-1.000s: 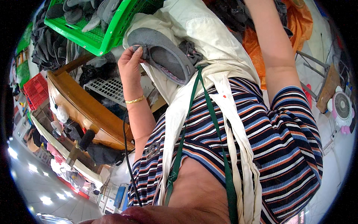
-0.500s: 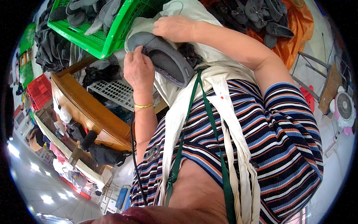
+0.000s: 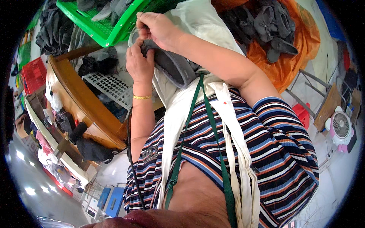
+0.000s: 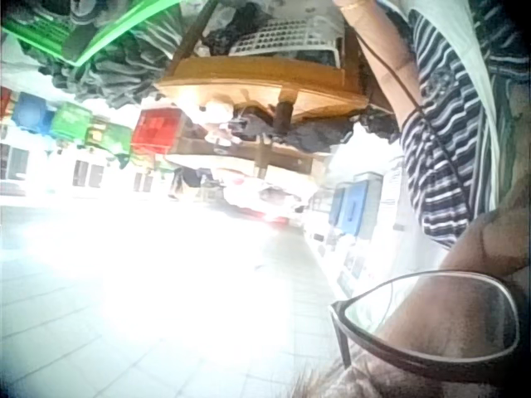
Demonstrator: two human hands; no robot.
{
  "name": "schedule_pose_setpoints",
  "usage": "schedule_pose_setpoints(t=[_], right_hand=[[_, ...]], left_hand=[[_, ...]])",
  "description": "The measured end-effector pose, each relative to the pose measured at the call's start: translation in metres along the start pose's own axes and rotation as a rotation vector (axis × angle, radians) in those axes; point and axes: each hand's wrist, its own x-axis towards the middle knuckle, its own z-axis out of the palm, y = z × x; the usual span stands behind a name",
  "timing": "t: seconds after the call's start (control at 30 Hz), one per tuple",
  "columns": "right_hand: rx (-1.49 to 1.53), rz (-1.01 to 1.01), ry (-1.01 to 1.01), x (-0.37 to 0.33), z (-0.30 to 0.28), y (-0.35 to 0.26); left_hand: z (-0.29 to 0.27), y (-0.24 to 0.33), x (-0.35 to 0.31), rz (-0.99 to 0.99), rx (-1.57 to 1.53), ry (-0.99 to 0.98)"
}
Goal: The person sits on the floor and sews a grey slipper using a needle and thread. They hold the slipper on their lap, pull the thread through the fabric, and adjust the slipper's position to continue stitching.
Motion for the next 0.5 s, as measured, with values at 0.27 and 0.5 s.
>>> schedule_pose_setpoints(t=[0.27, 0.5], right_hand=[[-0.146, -0.157, -0.068, -0.036, 0.01, -0.034], [-0.143, -0.252, -0.077, -0.058, -0.005, -0.032]], left_hand=[[-0.001, -0.002, 0.024, 0.216, -0.064, 0.125], [-0.001, 0.006, 0.056, 0.43, -0.084, 0.069]])
